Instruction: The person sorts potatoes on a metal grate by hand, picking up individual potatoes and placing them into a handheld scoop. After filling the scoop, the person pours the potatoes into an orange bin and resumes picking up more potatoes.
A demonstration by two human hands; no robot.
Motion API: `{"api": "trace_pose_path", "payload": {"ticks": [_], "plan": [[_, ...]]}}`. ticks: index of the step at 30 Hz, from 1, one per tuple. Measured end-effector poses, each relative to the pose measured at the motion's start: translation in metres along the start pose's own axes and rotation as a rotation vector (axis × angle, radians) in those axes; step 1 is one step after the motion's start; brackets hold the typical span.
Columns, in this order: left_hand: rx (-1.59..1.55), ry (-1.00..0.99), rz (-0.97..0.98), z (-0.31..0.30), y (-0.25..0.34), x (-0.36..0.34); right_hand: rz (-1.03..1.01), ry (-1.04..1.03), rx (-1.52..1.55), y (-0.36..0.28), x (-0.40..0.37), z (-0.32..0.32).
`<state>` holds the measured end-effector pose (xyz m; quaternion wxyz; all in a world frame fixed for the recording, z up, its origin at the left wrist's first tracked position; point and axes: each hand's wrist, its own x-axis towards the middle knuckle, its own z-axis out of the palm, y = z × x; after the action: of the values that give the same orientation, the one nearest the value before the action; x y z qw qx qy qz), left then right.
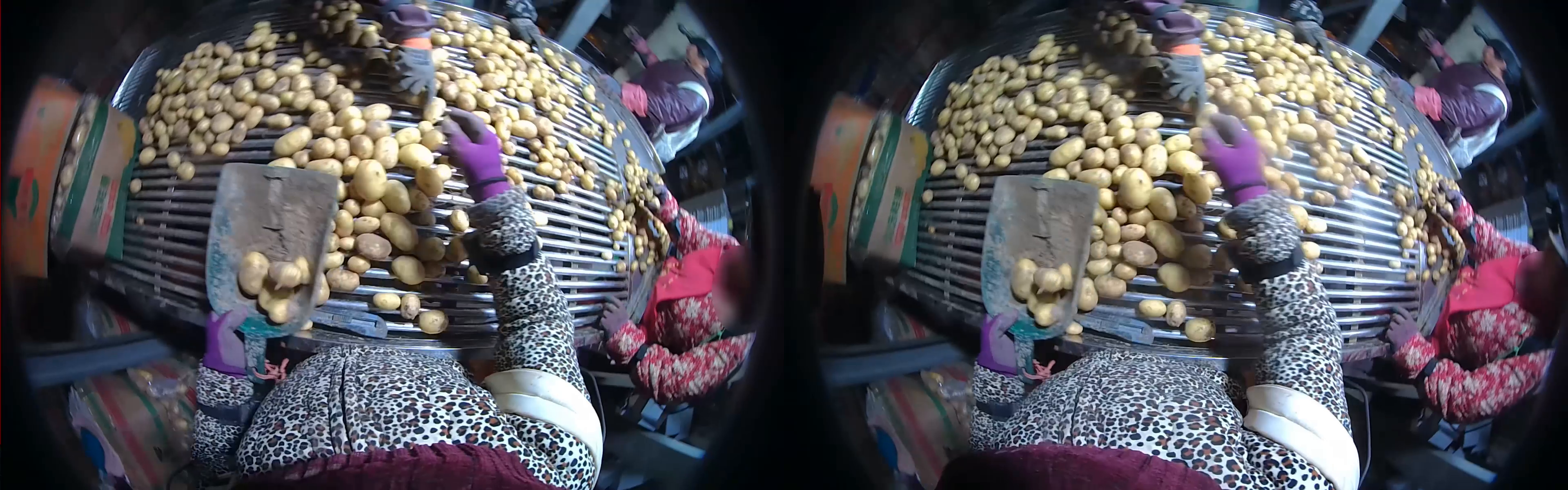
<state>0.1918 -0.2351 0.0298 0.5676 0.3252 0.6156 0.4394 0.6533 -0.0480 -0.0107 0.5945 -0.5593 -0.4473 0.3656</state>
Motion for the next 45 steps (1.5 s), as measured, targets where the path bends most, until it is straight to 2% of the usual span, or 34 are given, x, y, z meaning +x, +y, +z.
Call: {"api": "trace_pose_path", "payload": {"ticks": [1, 2, 3, 4, 7, 8, 10, 11, 14, 15, 18, 19, 20, 22, 24, 25, 28, 30, 34, 41, 45], "plan": [[-0.039, 0.040, 0.013, -0.012, 0.000, 0.000, 0.092, 0.027, 0.019, -0.014, -0.012, -0.009], [-0.075, 0.075, 0.029, -0.019, -0.001, 0.000, 0.196, -0.014, -0.182, -0.014, -0.018, -0.016], [-0.174, 0.100, 0.020, -0.022, 0.007, -0.005, 0.170, -0.080, -0.177, -0.008, -0.028, -0.009], [-0.106, 0.135, 0.038, -0.038, 0.004, -0.004, 0.145, -0.140, -0.169, -0.005, -0.040, 0.003], [-0.229, 0.191, 0.046, -0.059, 0.003, -0.002, 0.002, -0.277, -0.624, -0.031, -0.060, 0.048], [-0.214, 0.206, 0.042, -0.059, 0.008, -0.004, -0.235, -0.242, -0.854, -0.020, -0.065, 0.064], [-0.208, 0.230, 0.052, -0.067, 0.002, 0.002, -0.193, -0.372, -1.220, -0.028, -0.072, 0.104], [-0.211, 0.247, 0.052, -0.071, 0.000, 0.004, -0.250, -0.386, -1.325, -0.020, -0.072, 0.114], [-0.239, 0.287, 0.064, -0.081, -0.013, 0.011, -0.236, -0.423, -1.432, -0.012, -0.067, 0.127], [-0.246, 0.277, 0.067, -0.082, -0.013, 0.012, -0.215, -0.466, -1.421, -0.033, -0.074, 0.126], [-0.285, 0.254, 0.145, -0.090, -0.028, 0.023, -0.221, -0.470, -0.767, -0.005, -0.065, 0.089], [-0.277, 0.284, 0.168, -0.093, -0.033, 0.029, 0.133, -0.536, -0.277, -0.016, -0.069, 0.081], [-0.265, 0.311, 0.182, -0.093, -0.039, 0.033, 0.191, -0.554, 0.126, -0.026, -0.083, 0.075], [-0.302, 0.278, 0.159, -0.093, -0.044, 0.042, 0.391, -0.641, 0.477, -0.066, -0.119, 0.070], [-0.281, 0.231, 0.167, -0.112, -0.061, 0.058, 0.418, -0.636, 0.723, -0.085, -0.155, 0.073], [-0.303, 0.231, 0.169, -0.110, -0.059, 0.060, 0.454, -0.573, 0.793, -0.086, -0.168, 0.081], [-0.226, 0.112, 0.112, -0.121, -0.050, 0.060, 0.488, -0.606, 1.052, -0.075, -0.188, 0.085], [-0.211, 0.123, 0.105, -0.115, -0.055, 0.059, 0.495, -0.615, 1.168, -0.062, -0.202, 0.083], [-0.164, 0.140, 0.071, -0.096, -0.035, 0.045, 0.555, -0.558, 1.221, -0.056, -0.219, 0.085], [-0.152, 0.140, 0.086, -0.097, -0.051, 0.053, 0.596, -0.412, 1.461, -0.021, -0.241, 0.099], [-0.130, 0.144, 0.038, -0.102, -0.055, 0.056, 0.647, -0.386, 1.487, -0.018, -0.247, 0.095]]}}
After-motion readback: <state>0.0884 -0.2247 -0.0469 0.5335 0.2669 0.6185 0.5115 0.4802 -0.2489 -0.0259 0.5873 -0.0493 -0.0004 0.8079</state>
